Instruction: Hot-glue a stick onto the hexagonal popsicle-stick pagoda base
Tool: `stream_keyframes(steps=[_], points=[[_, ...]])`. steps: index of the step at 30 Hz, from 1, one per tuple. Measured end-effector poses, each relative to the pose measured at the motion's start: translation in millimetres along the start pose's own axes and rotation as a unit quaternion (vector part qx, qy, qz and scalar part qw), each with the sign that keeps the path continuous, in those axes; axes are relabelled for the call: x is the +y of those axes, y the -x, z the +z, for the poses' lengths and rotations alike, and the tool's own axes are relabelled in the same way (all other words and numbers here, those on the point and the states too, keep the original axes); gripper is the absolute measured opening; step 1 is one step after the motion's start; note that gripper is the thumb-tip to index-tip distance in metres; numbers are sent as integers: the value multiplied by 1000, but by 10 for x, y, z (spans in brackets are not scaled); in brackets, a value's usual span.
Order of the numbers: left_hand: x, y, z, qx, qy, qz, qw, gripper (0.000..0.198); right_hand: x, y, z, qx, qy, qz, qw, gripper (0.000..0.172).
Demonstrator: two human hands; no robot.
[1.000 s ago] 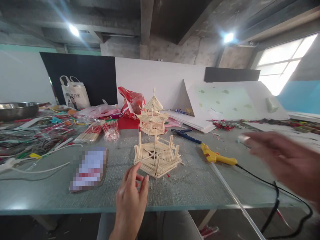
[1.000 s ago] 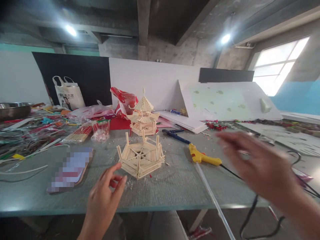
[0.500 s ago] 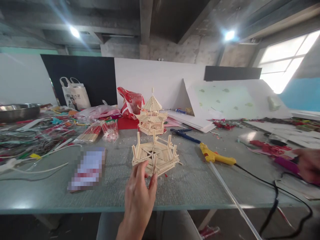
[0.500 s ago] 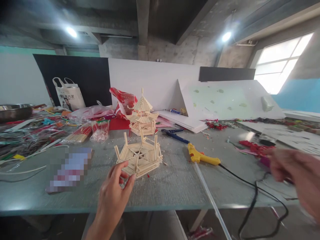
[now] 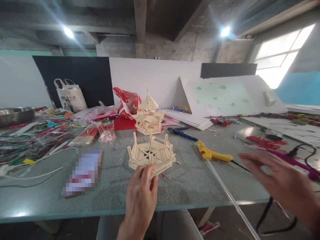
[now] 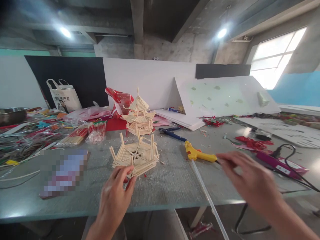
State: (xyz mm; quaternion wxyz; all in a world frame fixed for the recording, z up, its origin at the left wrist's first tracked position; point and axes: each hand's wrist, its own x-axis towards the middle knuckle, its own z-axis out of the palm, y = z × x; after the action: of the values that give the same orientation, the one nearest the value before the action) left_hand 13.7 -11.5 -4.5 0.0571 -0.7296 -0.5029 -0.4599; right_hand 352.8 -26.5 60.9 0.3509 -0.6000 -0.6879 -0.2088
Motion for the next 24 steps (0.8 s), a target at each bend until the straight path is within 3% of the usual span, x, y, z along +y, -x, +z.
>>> stream_keyframes(steps=[4, 10, 20, 24], points=[[13, -39, 16, -8, 1, -7, 1000, 18, -716, -57, 202, -112, -118, -97, 982, 15], [11, -63, -8, -10, -4, -4, 1000, 17, -1021, -77, 350, -232, -181, -140, 945, 18], [-28, -34, 21, 6, 5, -18, 1000, 20, -1352, -202, 582, -206, -178, -269, 924, 15], [-7, -53, 31, 7, 12, -24, 1000, 17, -1462, -241, 673, -212, -183, -287, 916, 20]])
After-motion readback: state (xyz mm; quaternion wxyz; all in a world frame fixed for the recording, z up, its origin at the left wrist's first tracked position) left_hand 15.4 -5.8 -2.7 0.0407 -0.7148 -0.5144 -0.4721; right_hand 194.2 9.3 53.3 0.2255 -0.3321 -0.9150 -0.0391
